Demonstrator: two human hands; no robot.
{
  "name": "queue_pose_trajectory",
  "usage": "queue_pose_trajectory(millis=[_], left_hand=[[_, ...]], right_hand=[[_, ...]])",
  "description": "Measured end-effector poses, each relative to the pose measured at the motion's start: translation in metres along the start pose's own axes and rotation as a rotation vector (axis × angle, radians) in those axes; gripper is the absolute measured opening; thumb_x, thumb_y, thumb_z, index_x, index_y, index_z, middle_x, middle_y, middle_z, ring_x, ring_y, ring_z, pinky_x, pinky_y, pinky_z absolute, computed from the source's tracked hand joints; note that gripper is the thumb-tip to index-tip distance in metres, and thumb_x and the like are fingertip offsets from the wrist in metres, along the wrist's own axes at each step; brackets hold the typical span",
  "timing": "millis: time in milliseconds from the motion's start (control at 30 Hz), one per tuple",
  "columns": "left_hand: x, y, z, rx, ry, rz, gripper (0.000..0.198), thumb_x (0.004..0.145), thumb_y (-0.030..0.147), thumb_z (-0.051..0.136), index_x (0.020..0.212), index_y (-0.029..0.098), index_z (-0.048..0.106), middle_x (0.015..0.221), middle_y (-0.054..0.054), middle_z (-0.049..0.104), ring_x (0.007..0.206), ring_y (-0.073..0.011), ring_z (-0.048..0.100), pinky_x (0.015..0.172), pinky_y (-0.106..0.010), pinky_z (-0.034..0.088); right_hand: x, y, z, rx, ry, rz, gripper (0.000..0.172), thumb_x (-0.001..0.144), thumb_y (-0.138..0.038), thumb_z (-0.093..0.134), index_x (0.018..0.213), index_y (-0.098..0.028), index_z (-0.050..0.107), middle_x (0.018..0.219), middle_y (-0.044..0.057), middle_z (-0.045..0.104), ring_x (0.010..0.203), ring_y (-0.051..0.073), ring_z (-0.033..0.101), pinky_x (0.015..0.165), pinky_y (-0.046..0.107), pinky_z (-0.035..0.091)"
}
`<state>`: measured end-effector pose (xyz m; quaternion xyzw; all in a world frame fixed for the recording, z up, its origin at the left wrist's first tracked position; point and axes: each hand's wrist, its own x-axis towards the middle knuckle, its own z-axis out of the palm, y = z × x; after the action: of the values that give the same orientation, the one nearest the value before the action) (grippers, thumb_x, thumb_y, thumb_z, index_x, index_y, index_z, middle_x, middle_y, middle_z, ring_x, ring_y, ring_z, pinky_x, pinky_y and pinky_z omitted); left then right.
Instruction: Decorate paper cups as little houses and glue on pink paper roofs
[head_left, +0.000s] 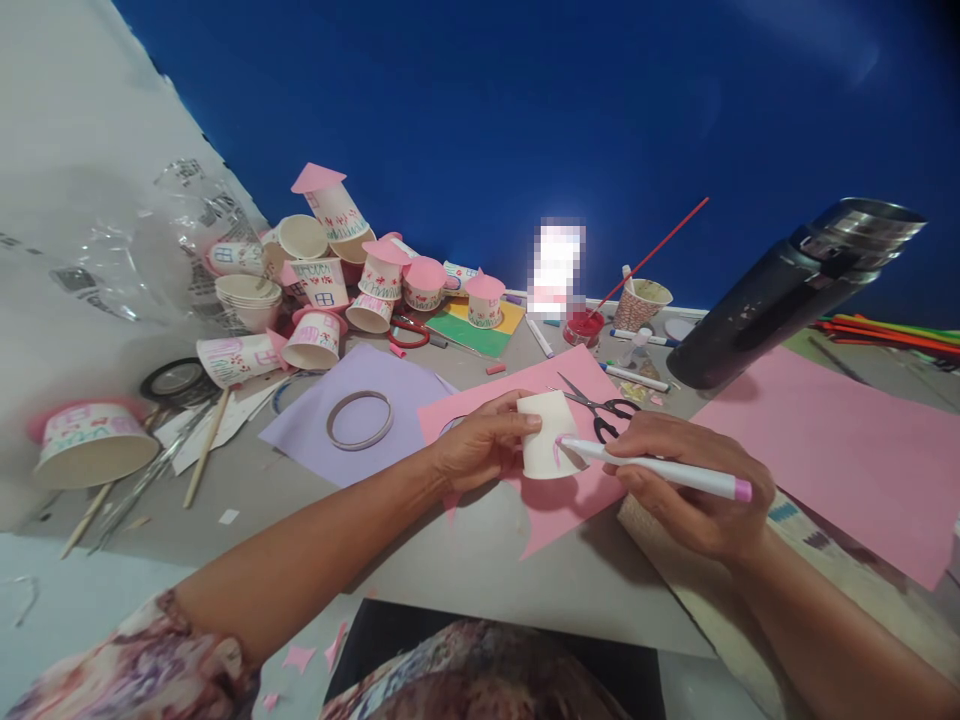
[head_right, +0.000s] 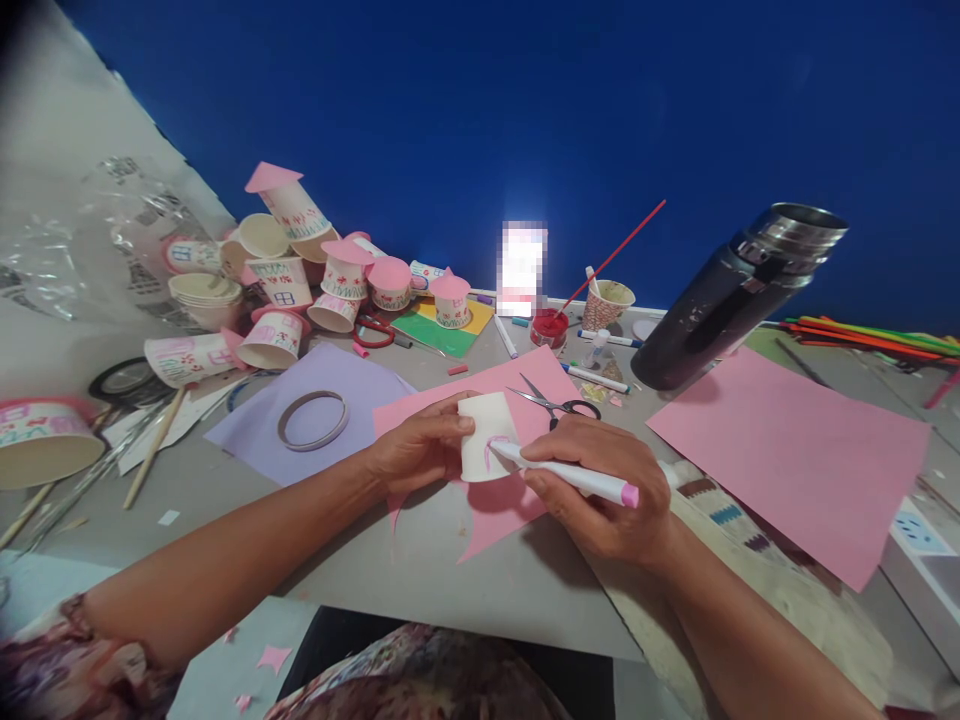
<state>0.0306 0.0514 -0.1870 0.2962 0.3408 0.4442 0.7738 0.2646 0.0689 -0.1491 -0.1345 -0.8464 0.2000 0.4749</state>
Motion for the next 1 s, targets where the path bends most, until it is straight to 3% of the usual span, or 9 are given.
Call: queue_pose_trajectory(millis=[333, 867, 1000], left_hand=[[-0.0004, -0.0006, 0.0003, 0.040, 0.012, 0.006, 0.056, 0.068, 0.033, 0.089, 0.115, 0.017, 0.063, 0.088, -0.002, 0.069, 0.069, -0.0151, 0.064, 0.064, -0.028, 0.050], [-0.0020, 0.0004, 0.0011, 0.073, 0.032, -0.008, 0.055, 0.067, 0.034, 0.089, 0.113, 0.019, 0.063, 0.090, -0.002, 0.067, 0.070, -0.0162, 0.064, 0.062, -0.028, 0.048], [-0.0016, 0.0013, 0.0015, 0.050, 0.034, -0.014, 0.053, 0.067, 0.035, 0.088, 0.112, 0.019, 0.064, 0.087, -0.001, 0.066, 0.072, -0.0163, 0.063, 0.065, -0.029, 0.050]], right_hand=[[0.0022, -0.0027, 0.0005, 0.004, 0.005, 0.003, 0.026, 0.086, -0.006, 0.067, 0.107, -0.019, 0.073, 0.075, 0.003, 0.074, 0.065, 0.019, 0.068, 0.060, 0.033, 0.052], [0.0039, -0.0042, 0.0002, 0.012, 0.005, 0.021, 0.025, 0.086, -0.006, 0.067, 0.106, -0.021, 0.074, 0.073, 0.003, 0.073, 0.064, 0.019, 0.067, 0.059, 0.032, 0.052], [0.0051, -0.0071, -0.0010, 0.070, -0.032, 0.064, 0.021, 0.087, -0.008, 0.065, 0.101, -0.021, 0.073, 0.068, 0.002, 0.071, 0.058, 0.017, 0.062, 0.055, 0.031, 0.049]])
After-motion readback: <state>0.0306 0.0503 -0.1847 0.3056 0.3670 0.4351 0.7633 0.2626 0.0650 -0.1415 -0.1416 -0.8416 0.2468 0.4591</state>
